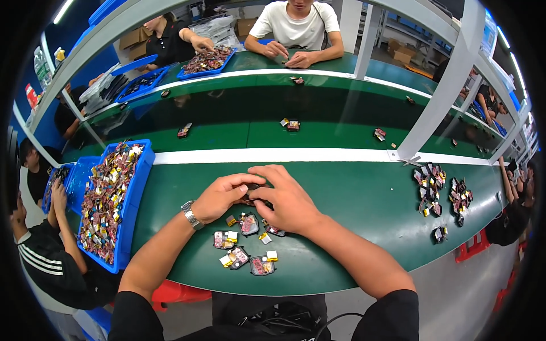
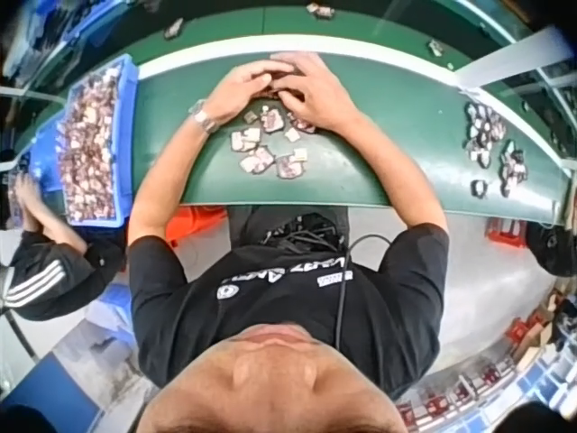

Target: Manually assemble small electronic components at a factory workbench.

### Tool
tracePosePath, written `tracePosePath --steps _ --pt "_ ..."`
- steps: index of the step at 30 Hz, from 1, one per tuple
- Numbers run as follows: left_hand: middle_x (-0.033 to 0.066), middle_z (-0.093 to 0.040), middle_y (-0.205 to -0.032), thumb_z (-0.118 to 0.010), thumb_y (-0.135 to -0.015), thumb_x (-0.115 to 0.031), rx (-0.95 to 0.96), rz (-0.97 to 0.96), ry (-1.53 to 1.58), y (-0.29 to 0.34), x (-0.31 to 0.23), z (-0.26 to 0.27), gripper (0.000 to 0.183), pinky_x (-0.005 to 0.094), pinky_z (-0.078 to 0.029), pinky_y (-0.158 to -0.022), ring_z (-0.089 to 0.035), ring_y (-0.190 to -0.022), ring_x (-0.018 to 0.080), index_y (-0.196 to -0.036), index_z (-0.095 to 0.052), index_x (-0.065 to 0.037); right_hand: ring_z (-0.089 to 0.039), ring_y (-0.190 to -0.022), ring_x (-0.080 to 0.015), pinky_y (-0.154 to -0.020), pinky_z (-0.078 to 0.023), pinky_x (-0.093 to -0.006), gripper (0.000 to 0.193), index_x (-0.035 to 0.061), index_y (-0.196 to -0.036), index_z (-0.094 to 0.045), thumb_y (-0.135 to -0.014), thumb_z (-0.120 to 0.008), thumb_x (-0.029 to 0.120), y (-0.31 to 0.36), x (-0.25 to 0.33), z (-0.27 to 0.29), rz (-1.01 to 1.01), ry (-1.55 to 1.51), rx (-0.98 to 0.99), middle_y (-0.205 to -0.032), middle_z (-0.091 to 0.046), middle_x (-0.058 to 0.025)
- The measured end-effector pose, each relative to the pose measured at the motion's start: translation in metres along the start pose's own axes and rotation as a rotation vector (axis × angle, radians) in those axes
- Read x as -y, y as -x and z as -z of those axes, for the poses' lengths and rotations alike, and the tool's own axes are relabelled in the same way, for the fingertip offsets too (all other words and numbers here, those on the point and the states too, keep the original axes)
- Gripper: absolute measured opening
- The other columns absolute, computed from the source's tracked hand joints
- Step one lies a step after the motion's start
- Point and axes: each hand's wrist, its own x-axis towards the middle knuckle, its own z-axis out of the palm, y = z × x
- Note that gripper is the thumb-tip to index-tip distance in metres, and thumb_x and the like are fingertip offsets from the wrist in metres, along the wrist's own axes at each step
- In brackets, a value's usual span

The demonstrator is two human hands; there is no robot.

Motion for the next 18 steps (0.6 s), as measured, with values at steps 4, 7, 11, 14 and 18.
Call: tracePosePath --steps 4,7,11,14,18 --pt "0.009 -0.054 -0.13 -0.042 -0.101 -0.01 -0.014 -0.009 0.042 0.0005 0.0006 -0.0025 0.03 0.0341 -0.048 -0.099 -0.058 -0.112 0.0162 -0.129 -0.052 -0.005 -0.051 -0.116 -0.0308 -0.093 -0.048 -0.0392 0.014 0.0068 -0.088 -0.071 -0.074 -0.072 0.007 0.0014 -0.0016 -0.001 0.015 0.006 0.004 -0.125 -0.054 -0.0108" --pt "0.0102 -0.055 -0.126 -0.044 -0.101 -0.011 -0.02 -0.002 0.108 -0.0004 0.0014 -0.0019 0.027 0.0376 -0.049 -0.1 -0.058 -0.113 0.018 -0.127 -0.049 -0.007 -0.052 -0.115 -0.0306 -0.093 -0.048 -0.0392 0.014 0.0076 -0.089 -0.072 -0.075 -0.072 0.008 0.0031 -0.0016 -0.0015 -0.077 -0.099 -0.025 -0.124 -0.055 -0.0111" --pt "0.0111 -0.057 -0.119 -0.048 -0.099 -0.01 0.038 -0.038 0.307 -0.0003 0.0021 0.0014 0.03 0.0447 -0.049 -0.1 -0.057 -0.115 0.0206 -0.128 -0.04 -0.01 -0.055 -0.112 -0.0297 -0.092 -0.048 -0.0392 0.011 0.0079 -0.088 -0.073 -0.078 -0.07 0.009 -0.0025 -0.0023 -0.002 -0.185 -0.212 -0.13 -0.12 -0.06 -0.0107" --pt "0.0125 -0.056 -0.123 -0.05 -0.097 -0.009 0.07 -0.059 0.39 -0.0012 0.007 0.003 0.034 0.0452 -0.047 -0.102 -0.057 -0.116 0.022 -0.129 -0.037 -0.009 -0.057 -0.11 -0.029 -0.091 -0.048 -0.039 0.01 0.0077 -0.088 -0.073 -0.079 -0.069 0.009 -0.0016 -0.0001 -0.007 -0.208 -0.177 -0.167 -0.118 -0.062 -0.0101" --pt "0.013 -0.056 -0.124 -0.051 -0.097 -0.008 0.087 -0.088 0.39 -0.0012 0.0051 0.0018 0.035 0.045 -0.047 -0.103 -0.056 -0.117 0.0224 -0.128 -0.038 -0.009 -0.057 -0.11 -0.0288 -0.091 -0.048 -0.0389 0.011 0.0073 -0.088 -0.073 -0.078 -0.069 0.009 -0.0007 0.0002 -0.0088 -0.228 -0.121 -0.197 -0.116 -0.063 -0.0099"
